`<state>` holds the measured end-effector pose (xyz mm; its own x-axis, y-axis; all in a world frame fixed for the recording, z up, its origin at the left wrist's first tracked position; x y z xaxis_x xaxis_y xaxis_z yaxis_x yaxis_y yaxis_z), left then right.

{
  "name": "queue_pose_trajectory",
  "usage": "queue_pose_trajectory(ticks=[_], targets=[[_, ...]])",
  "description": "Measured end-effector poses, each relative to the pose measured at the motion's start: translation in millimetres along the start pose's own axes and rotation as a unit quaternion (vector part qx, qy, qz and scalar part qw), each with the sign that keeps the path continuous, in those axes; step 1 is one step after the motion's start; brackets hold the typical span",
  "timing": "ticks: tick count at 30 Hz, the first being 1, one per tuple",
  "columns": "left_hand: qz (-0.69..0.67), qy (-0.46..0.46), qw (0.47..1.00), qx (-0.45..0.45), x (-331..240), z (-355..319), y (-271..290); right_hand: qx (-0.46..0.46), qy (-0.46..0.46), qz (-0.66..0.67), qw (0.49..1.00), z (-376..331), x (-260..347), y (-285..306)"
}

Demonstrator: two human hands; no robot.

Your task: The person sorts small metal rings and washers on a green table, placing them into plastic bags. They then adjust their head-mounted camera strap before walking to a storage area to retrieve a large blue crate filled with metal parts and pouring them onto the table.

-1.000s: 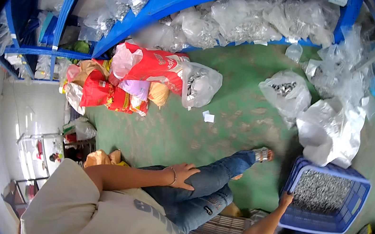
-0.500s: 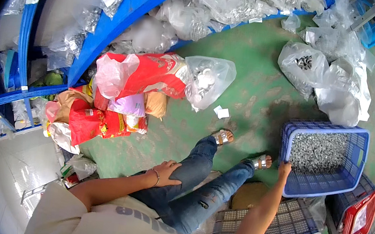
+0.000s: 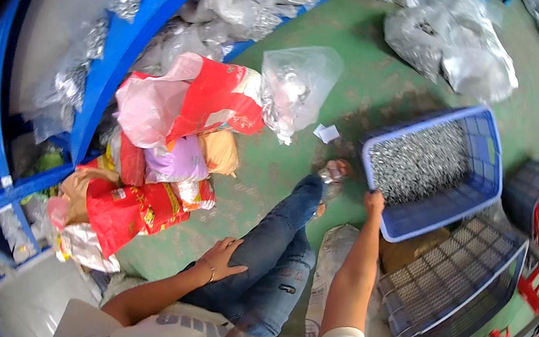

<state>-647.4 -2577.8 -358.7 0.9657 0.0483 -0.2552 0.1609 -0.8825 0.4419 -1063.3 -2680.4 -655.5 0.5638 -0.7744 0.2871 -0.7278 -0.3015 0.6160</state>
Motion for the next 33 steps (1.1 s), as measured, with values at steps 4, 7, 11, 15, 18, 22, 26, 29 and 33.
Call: queue_pose_trajectory(ticks=[4, 7, 11, 15, 18, 22, 26, 29, 33], targets=[[0.027, -0.030, 0.999, -0.034, 44.2, -47.2, -21.1, -0.012, -0.030, 0.028, 0.999, -60.2, 0.3, -52.9], [0.040, -0.017, 0.999, -0.023, 96.7, -69.3, -50.5, 0.006, -0.047, 0.013, 0.999, -102.8, 8.8, -90.5], [0.011, 0.033, 0.999, 0.019, 192.2, -80.8, -98.2, -0.006, -0.053, 0.040, 0.998, -152.7, 18.5, -150.2], [-0.019, -0.006, 1.000, 0.010, 253.5, -99.4, -114.7, -0.002, -0.060, 0.049, 0.997, -195.1, 7.8, -211.2], [-0.041, -0.018, 0.999, -0.002, 300.2, -125.1, -149.7, -0.008, -0.032, 0.045, 0.998, -224.5, 8.8, -253.1], [-0.055, -0.020, 0.998, -0.013, 326.0, -155.9, -185.6, 0.035, -0.057, 0.021, 0.998, -266.2, 10.6, -309.9], [-0.024, -0.037, 0.998, -0.040, 370.2, -190.3, -239.0, 0.003, -0.047, 0.048, 0.998, -316.3, -3.8, -366.6], [-0.020, -0.055, 0.997, -0.045, 387.5, -221.9, -258.2, -0.007, -0.048, 0.035, 0.998, -352.1, -10.6, -404.5], [-0.006, -0.078, 0.997, -0.018, 436.5, -256.9, -293.7, -0.016, -0.055, 0.012, 0.998, -396.4, -32.8, -459.5]])
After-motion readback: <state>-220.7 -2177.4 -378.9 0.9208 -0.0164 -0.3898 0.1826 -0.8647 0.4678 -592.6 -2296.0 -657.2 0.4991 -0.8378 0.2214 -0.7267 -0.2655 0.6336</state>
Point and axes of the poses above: each hand's wrist, its own z-axis towards the middle knuckle, its own y-axis out of the back of the hand, x = y × z, the point moved 9 cm from there along z, towards the middle knuckle, and after that the axes turned 13 degrees about z, right-handed, at the moved point
